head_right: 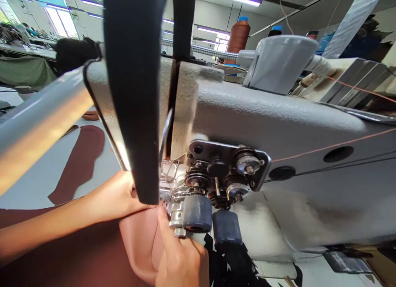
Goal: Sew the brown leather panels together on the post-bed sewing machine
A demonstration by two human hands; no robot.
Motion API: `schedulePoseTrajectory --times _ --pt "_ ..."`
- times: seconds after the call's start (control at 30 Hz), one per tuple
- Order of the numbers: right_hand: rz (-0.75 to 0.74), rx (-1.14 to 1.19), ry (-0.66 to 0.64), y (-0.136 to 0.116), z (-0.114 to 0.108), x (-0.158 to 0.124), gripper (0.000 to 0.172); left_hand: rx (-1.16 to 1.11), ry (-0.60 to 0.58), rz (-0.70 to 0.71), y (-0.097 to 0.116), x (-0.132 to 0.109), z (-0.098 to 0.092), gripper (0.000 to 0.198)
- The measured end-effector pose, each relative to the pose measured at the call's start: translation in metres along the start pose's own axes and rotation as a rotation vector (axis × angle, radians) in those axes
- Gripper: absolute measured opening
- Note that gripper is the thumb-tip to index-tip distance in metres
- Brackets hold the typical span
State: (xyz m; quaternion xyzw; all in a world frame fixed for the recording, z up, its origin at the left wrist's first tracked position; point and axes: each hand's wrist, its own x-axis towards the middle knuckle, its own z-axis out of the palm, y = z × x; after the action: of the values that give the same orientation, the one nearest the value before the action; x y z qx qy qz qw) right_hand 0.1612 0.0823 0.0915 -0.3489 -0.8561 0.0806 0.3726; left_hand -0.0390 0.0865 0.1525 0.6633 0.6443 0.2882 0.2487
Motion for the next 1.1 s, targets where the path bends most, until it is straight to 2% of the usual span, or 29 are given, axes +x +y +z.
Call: schedulePoseTrajectory --times 0.13,0.4,0.5,0.63,0.67,0.73,0.8,0.83,0.93,1.0,1.1 --pt "-0.002 0.012 -0.006 -0.002 -0.001 0.000 0.051 -0.008 -0.062 0.003 0.007 -0.003 -0.003 0.015" --pt "0.012 0.000 -0.048 0.000 -0.002 0.001 0.052 -0.003 -0.098 0.025 0.011 -0.003 -0.007 0.011" --pt "-0.025 0.043 -0.099 0.004 -0.003 0.002 0.050 0.022 -0.086 0.014 0.011 -0.001 -0.008 0.012" --pt "0.073 0.111 -0.112 0.007 -0.004 0.000 0.043 0.037 -0.074 0.059 0.008 -0.003 -0.010 0.012" --pt "0.132 0.154 -0.105 0.008 -0.004 -0.002 0.039 0.050 -0.042 0.107 0.005 -0.006 -0.009 0.012" --pt "0.235 0.292 -0.124 0.012 -0.006 -0.007 0.032 0.116 0.102 0.260 -0.003 -0.018 -0.006 0.014" --pt "0.275 0.412 -0.192 0.020 -0.010 -0.013 0.021 0.206 0.271 0.476 -0.012 -0.034 0.001 0.018" --pt "0.263 0.459 -0.235 0.025 -0.012 -0.015 0.017 0.255 0.312 0.594 -0.017 -0.043 0.006 0.021" --pt "0.266 0.650 -0.392 0.037 -0.020 -0.015 0.023 0.411 0.271 0.858 -0.021 -0.068 0.021 0.035" --pt "0.393 0.926 -0.547 0.041 -0.024 -0.013 0.031 0.508 0.241 0.924 -0.017 -0.076 0.028 0.037" --pt "0.615 1.391 -0.735 0.042 -0.023 -0.009 0.041 0.567 0.296 0.976 -0.005 -0.077 0.029 0.038"
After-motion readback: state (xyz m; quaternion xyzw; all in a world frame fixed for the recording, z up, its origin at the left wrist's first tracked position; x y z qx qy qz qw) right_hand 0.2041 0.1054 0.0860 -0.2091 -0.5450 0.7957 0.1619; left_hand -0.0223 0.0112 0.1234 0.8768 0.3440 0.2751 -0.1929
